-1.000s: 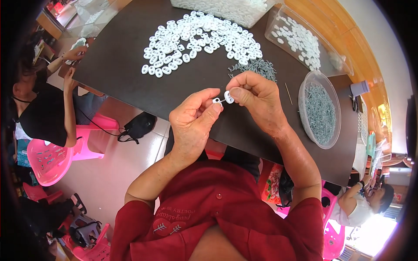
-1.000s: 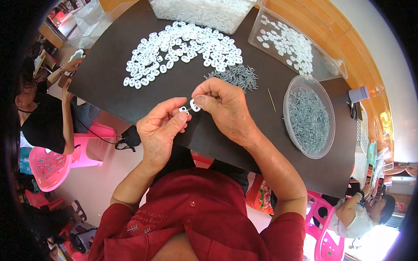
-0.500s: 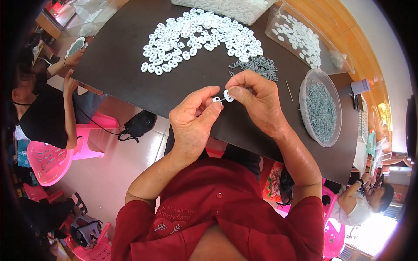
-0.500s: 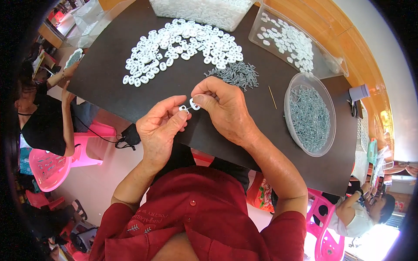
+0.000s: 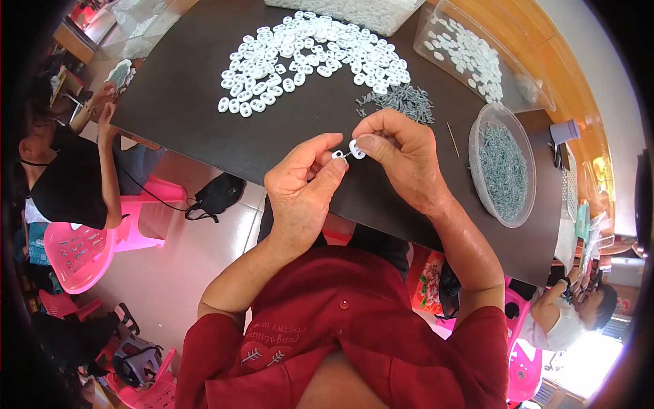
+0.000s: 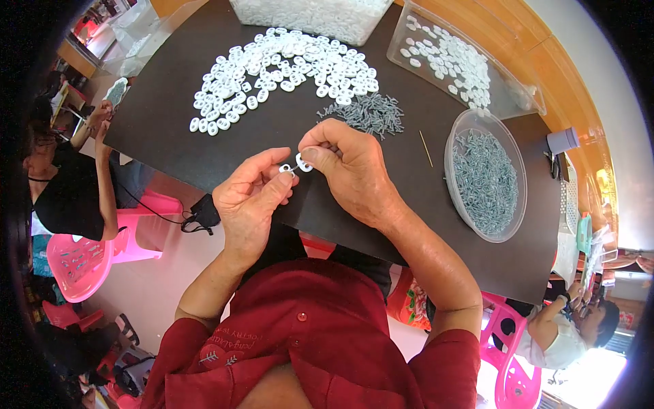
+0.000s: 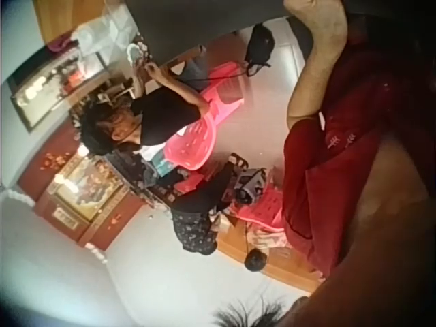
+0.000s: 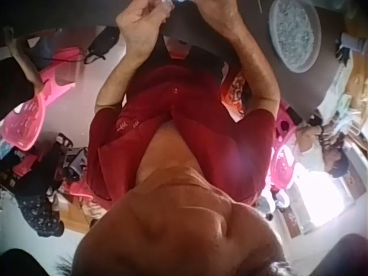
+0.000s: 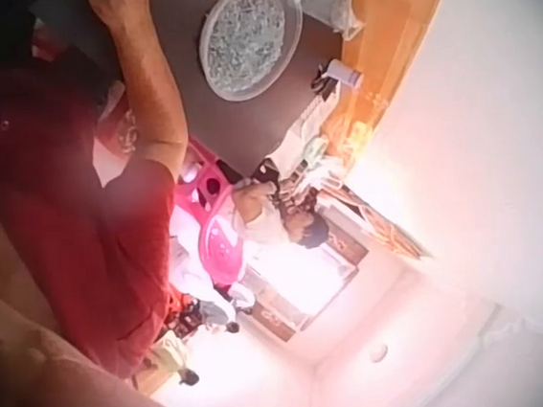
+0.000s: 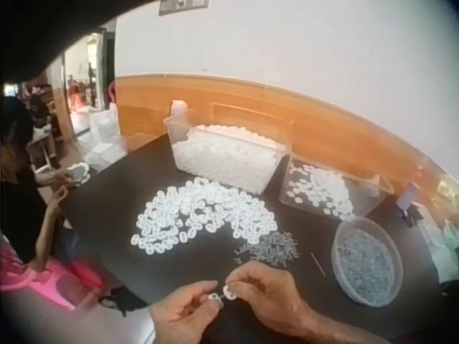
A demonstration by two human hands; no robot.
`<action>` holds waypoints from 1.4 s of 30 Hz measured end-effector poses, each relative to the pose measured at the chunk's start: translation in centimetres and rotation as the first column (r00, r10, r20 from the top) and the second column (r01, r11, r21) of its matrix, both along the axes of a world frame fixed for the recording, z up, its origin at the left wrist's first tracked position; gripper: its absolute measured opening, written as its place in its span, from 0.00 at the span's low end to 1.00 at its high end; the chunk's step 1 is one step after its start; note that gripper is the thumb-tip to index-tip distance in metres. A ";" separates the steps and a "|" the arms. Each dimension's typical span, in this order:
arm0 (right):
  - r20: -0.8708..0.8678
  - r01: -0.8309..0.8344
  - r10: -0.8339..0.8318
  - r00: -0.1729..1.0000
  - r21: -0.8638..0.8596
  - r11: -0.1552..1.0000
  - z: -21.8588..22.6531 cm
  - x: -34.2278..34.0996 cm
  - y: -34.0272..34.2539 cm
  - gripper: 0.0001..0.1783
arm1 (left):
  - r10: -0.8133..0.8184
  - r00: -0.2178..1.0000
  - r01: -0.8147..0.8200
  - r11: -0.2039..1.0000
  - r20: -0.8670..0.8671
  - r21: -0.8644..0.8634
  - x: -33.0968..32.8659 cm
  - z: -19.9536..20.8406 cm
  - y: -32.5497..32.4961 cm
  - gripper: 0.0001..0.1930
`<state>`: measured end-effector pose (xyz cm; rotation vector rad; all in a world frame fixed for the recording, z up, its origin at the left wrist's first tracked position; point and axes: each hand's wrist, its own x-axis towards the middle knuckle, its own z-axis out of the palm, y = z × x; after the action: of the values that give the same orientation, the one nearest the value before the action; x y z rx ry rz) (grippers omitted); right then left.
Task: Assembling small plastic components by manually inserting metal pins into pre-drilled holes.
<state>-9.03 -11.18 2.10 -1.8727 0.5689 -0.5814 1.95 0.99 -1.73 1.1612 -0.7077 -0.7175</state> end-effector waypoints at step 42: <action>-0.021 0.036 -0.036 0.999 -0.009 0.999 -0.1 0.1 0.3 0.03 | -0.012 0.998 0.014 0.999 -0.066 0.037 -0.1 0.7 0.0 0.14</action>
<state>-8.91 -10.92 1.95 -1.8821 0.6163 -0.5890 1.87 1.04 -1.07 1.1633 -0.6496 -0.7794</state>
